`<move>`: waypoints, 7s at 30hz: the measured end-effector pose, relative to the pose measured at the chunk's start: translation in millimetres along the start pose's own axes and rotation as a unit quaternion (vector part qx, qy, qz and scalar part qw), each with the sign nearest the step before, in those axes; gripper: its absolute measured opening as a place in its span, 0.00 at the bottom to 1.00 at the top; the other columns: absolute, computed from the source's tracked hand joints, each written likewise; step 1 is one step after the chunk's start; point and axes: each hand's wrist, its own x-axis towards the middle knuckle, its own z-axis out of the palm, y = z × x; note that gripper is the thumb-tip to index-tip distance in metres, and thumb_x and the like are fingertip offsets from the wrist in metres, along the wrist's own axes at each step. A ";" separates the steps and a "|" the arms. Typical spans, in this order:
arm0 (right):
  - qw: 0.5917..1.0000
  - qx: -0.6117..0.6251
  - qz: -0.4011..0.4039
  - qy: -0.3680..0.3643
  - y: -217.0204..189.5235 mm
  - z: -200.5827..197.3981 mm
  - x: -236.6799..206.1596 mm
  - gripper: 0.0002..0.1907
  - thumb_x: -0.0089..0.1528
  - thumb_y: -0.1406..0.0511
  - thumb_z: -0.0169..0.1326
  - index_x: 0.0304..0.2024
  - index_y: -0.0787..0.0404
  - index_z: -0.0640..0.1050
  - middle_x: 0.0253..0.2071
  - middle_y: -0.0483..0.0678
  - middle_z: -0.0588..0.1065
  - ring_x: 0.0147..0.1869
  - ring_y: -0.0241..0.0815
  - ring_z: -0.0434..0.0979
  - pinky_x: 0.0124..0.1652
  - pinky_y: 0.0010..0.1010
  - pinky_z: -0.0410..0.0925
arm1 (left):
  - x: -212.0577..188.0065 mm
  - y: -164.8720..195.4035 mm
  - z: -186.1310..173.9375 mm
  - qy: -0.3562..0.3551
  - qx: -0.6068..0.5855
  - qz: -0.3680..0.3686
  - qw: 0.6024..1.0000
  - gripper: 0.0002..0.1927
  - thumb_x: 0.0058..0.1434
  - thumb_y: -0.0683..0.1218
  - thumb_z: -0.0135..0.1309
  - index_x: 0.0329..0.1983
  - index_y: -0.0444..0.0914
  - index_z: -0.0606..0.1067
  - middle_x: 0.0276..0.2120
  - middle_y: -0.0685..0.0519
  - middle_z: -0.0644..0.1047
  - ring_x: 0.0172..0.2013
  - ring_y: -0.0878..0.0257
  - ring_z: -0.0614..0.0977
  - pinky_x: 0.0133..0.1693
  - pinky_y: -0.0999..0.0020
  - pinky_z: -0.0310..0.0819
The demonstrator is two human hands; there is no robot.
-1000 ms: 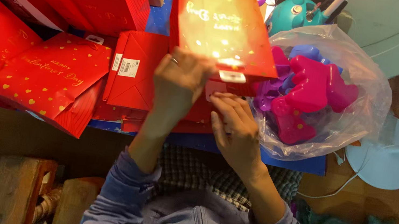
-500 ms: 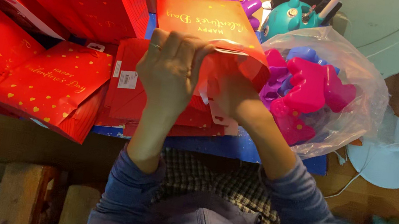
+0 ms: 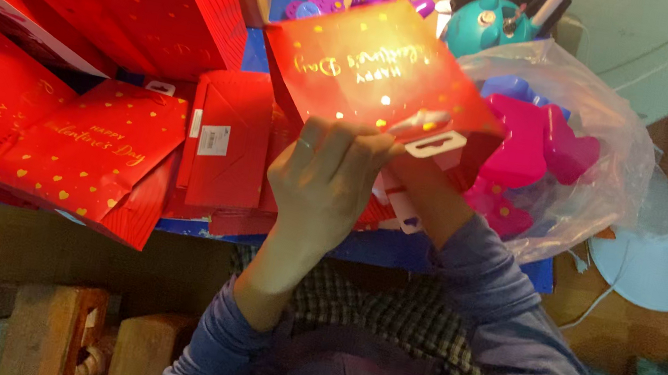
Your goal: The person opens red Valentine's Day gift bags on a blue table, places plastic toy game controllers from a large plastic bag into the gift bags one at a time, folds the bag flaps closed, and then gathers and aligns the filled bags into a neat stack.
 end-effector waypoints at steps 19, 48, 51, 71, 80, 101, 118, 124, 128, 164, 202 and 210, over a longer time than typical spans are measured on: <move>0.830 0.390 -0.201 0.346 -5.9 -1.2 -115.7 0.44 0.61 0.66 0.69 0.69 0.51 0.53 0.68 0.64 0.61 0.69 0.57 0.70 0.61 0.44 0.74 | -11.1 -41.2 -22.9 0.032 0.053 -0.081 0.995 0.09 0.67 0.43 0.69 0.44 0.41 0.78 0.42 0.56 0.79 0.43 0.56 0.79 0.44 0.62 0.74; 0.561 0.808 0.150 0.101 -0.9 42.4 -190.4 0.39 0.65 0.70 0.64 0.74 0.64 0.59 0.66 0.54 0.68 0.71 0.50 0.70 0.69 0.46 0.67 | -103.1 -10.4 16.4 -0.139 -0.302 -0.289 0.898 0.42 0.57 0.46 0.72 0.71 0.35 0.63 0.68 0.42 0.68 0.66 0.51 0.75 0.61 0.60 0.79; 0.541 0.822 0.156 0.084 2.0 44.2 -192.9 0.42 0.66 0.63 0.63 0.75 0.60 0.54 0.66 0.53 0.68 0.68 0.50 0.73 0.62 0.44 0.72 | -103.3 -12.1 15.6 -0.131 -0.318 -0.319 0.883 0.37 0.55 0.45 0.74 0.65 0.37 0.70 0.63 0.44 0.73 0.60 0.55 0.81 0.57 0.64 0.81; 0.696 0.689 0.136 0.147 20.9 23.6 -200.5 0.39 0.65 0.49 0.65 0.64 0.65 0.63 0.57 0.51 0.73 0.62 0.39 0.75 0.66 0.35 0.68 | -120.4 -15.3 13.3 -0.174 -0.405 -0.403 0.802 0.23 0.64 0.51 0.65 0.56 0.32 0.78 0.46 0.51 0.83 0.47 0.66 0.85 0.51 0.70 0.81; 0.754 0.625 0.137 0.148 10.3 3.3 -203.5 0.47 0.66 0.44 0.61 0.72 0.64 0.56 0.64 0.52 0.67 0.66 0.40 0.70 0.69 0.34 0.65 | -135.1 -15.5 28.4 -0.197 -0.487 -0.477 0.705 0.31 0.68 0.61 0.59 0.59 0.31 0.75 0.46 0.52 0.83 0.48 0.69 0.82 0.52 0.74 0.76; 0.708 0.676 0.174 0.106 16.6 7.8 -198.8 0.55 0.64 0.44 0.60 0.78 0.63 0.46 0.59 0.55 0.72 0.52 0.37 0.78 0.36 0.20 0.71 | -126.8 -9.2 24.8 -0.161 -0.576 -0.448 0.665 0.46 0.70 0.69 0.50 0.77 0.33 0.55 0.53 0.48 0.78 0.54 0.64 0.79 0.58 0.70 0.74; 0.720 0.671 0.174 0.022 13.7 12.3 -196.5 0.54 0.65 0.36 0.48 0.77 0.68 0.54 0.57 0.56 0.74 0.52 0.40 0.77 0.51 0.30 0.70 | -141.2 -15.5 25.2 -0.082 -0.726 -0.572 0.373 0.28 0.71 0.61 0.52 0.61 0.35 0.68 0.49 0.49 0.78 0.48 0.62 0.83 0.50 0.61 0.80; 0.713 0.683 0.157 0.035 15.9 17.4 -194.0 0.52 0.66 0.36 0.49 0.75 0.70 0.57 0.66 0.57 0.67 0.71 0.47 0.69 0.70 0.40 0.61 | -134.7 -11.8 25.9 -0.047 -0.692 -0.657 0.296 0.26 0.66 0.59 0.46 0.59 0.38 0.68 0.50 0.50 0.79 0.49 0.63 0.84 0.50 0.62 0.82; 0.679 0.717 0.157 0.025 17.7 20.5 -194.1 0.48 0.68 0.38 0.48 0.73 0.69 0.60 0.69 0.58 0.67 0.72 0.48 0.70 0.70 0.40 0.63 | -139.8 -11.5 27.5 -0.042 -0.764 -0.574 0.293 0.23 0.77 0.58 0.45 0.60 0.35 0.69 0.42 0.50 0.80 0.32 0.69 0.80 0.23 0.79 0.70; 0.749 0.524 0.151 0.375 89.6 -32.3 -202.9 0.44 0.66 0.38 0.58 0.66 0.66 0.67 0.58 0.50 0.70 0.61 0.41 0.72 0.60 0.32 0.68 | -110.4 34.1 68.1 -0.339 -0.327 -0.190 0.862 0.33 0.61 0.54 0.59 0.68 0.39 0.67 0.57 0.44 0.76 0.60 0.46 0.75 0.60 0.56 0.69; 0.887 0.346 0.074 0.298 67.2 -19.8 -163.9 0.20 0.73 0.71 0.57 0.66 0.64 0.70 0.71 0.53 0.62 0.75 0.45 0.61 0.74 0.36 0.57 | -91.0 -24.7 0.1 -0.057 -0.137 -0.159 0.976 0.12 0.62 0.34 0.59 0.46 0.39 0.78 0.41 0.50 0.78 0.43 0.53 0.81 0.47 0.61 0.77; 0.879 0.468 0.015 0.092 0.8 44.1 -74.9 0.34 0.71 0.70 0.57 0.75 0.66 0.57 0.74 0.60 0.63 0.78 0.50 0.63 0.72 0.41 0.59 | -111.3 -102.8 -10.9 0.097 -0.282 -0.388 0.872 0.24 0.73 0.33 0.55 0.69 0.33 0.64 0.55 0.50 0.67 0.50 0.65 0.73 0.57 0.69 0.74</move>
